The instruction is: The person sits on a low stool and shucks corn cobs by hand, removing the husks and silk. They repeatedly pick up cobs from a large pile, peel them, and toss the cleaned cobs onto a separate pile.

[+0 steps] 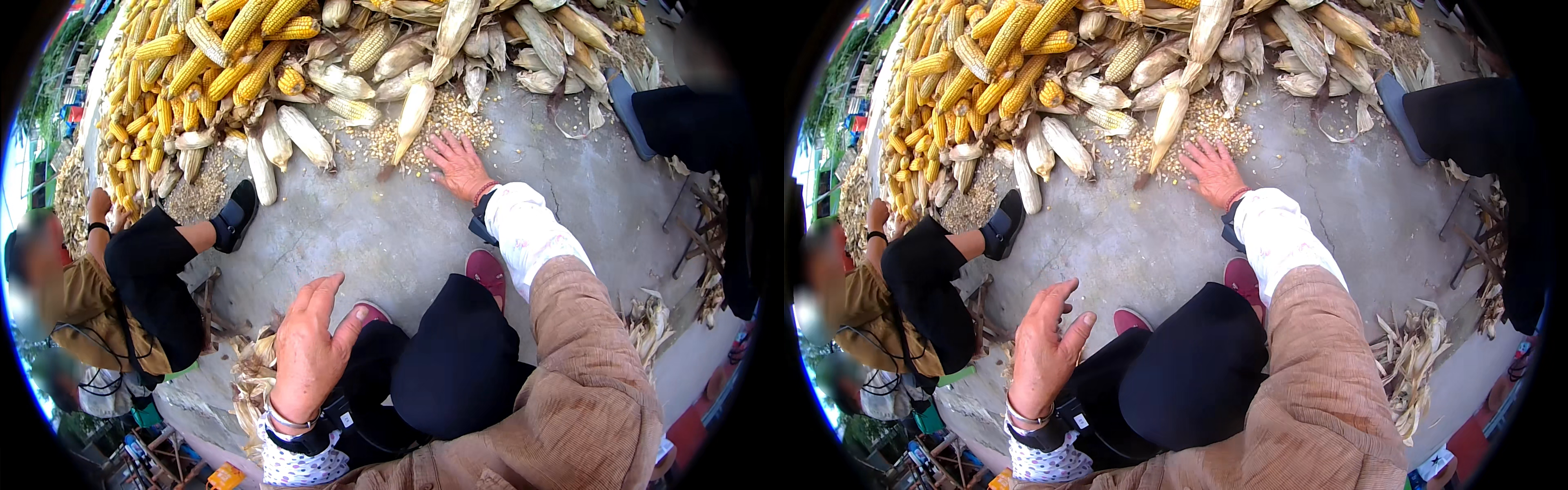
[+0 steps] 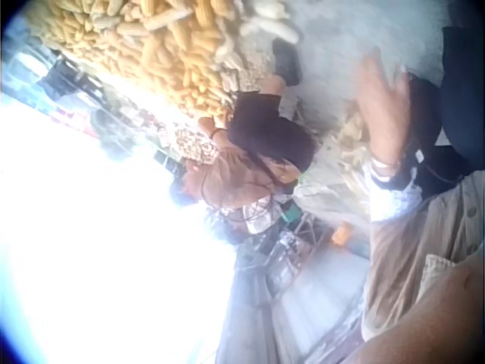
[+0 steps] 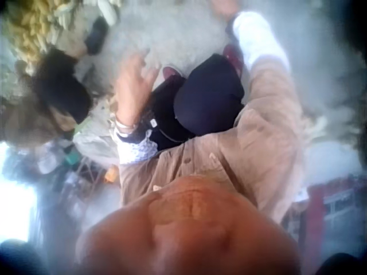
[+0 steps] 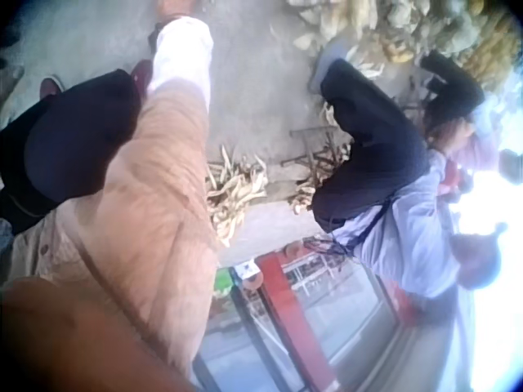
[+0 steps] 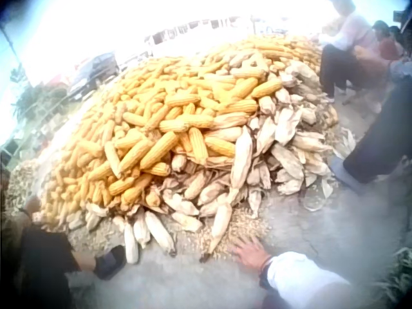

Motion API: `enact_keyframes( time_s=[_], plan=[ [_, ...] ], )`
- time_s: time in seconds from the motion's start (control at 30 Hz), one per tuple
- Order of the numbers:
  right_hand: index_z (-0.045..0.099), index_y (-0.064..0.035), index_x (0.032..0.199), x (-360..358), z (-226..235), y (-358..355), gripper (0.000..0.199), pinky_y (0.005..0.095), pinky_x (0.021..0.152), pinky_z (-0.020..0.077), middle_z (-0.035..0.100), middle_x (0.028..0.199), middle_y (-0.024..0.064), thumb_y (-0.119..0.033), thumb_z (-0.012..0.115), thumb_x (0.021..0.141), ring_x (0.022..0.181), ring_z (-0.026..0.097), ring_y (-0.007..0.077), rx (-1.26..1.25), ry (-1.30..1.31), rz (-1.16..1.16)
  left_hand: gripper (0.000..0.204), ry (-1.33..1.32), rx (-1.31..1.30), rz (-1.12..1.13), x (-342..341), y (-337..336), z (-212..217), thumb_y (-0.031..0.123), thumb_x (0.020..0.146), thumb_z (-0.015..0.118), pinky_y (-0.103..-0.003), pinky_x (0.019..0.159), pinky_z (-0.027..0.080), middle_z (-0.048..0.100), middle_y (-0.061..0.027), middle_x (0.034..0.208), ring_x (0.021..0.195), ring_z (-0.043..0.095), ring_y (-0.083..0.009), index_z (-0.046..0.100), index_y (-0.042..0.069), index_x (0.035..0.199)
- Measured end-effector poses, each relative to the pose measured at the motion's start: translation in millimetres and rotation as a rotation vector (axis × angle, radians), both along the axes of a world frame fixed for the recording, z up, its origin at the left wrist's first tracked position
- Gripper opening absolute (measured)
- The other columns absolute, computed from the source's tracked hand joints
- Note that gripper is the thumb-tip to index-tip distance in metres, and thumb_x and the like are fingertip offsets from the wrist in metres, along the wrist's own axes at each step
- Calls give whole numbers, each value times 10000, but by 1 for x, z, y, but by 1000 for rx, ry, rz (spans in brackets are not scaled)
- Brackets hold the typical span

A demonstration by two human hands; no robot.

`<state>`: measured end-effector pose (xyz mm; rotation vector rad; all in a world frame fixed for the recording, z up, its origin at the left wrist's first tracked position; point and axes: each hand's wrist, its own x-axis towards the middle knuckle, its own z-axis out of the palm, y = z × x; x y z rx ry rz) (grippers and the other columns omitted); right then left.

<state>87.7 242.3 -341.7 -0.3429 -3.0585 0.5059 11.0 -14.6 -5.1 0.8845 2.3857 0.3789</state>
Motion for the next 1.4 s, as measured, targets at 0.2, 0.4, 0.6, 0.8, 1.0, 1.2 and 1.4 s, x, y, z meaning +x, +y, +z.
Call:
enact_keyframes(
  time_s=[0.2, 0.4, 0.6, 0.8, 1.0, 1.2, 1.4],
  plan=[
    [385, -235, 1360, -21, -10, 51, 501, 509, 1102, 126, 296, 1444, 44, -347, 494, 884, 1362, 195, 289, -29, -97, -94, 422, -63, -29, 6, -10, 14, -7, 182, 781, 683, -386, 792, 476, 581, -184, 1068, 937, 579, -361, 547, 1, 1137],
    [360, -224, 1367, -23, 2, 97, 478, 554, 1083, 141, 275, 1450, 51, -347, 433, 911, 1354, 220, 269, -61, -266, -200, 432, -85, -41, -21, -18, 23, -16, 179, 779, 681, -388, 801, 474, 580, -189, 1069, 950, 572, -360, 542, -5, 1144],
    [377, -205, 1351, -5, 18, 119, 496, 592, 1045, 191, 287, 1438, 76, -357, 466, 887, 1338, 247, 291, -59, -321, -314, 418, -103, -24, -36, -23, 20, -19, 130, 775, 675, -376, 775, 482, 577, -191, 1065, 898, 590, -337, 540, 6, 1150],
    [485, -166, 1227, 27, 24, 40, 431, 473, 944, 334, 468, 1191, 106, -313, 570, 831, 1113, 429, 305, -121, -17, -181, 429, -73, 4, -101, -23, 21, -16, 147, 773, 679, -382, 805, 475, 575, -196, 1084, 942, 575, -360, 539, 5, 1152],
    [515, -134, 1139, 6, 12, 48, 366, 414, 834, 380, 496, 1005, 91, -241, 596, 799, 998, 464, 274, -8, 14, -246, 430, -90, 13, -122, -18, 26, -16, 151, 772, 682, -380, 811, 472, 577, -192, 1082, 958, 570, -362, 540, 7, 1151],
    [536, -114, 1055, -1, 14, 10, 289, 421, 836, 389, 503, 980, 85, -188, 597, 783, 975, 482, 275, -136, 27, -100, 440, -77, 6, -155, -17, 30, -14, 177, 767, 688, -396, 805, 472, 578, -199, 1072, 949, 568, -364, 541, -11, 1136],
    [537, -103, 977, -15, -2, -21, 213, 426, 844, 388, 507, 963, 90, -177, 580, 782, 990, 486, 278, -216, -17, 146, 440, -95, -16, -172, -15, 35, -20, 173, 767, 686, -395, 816, 467, 578, -198, 1073, 949, 568, -369, 539, -16, 1136]
  ],
)
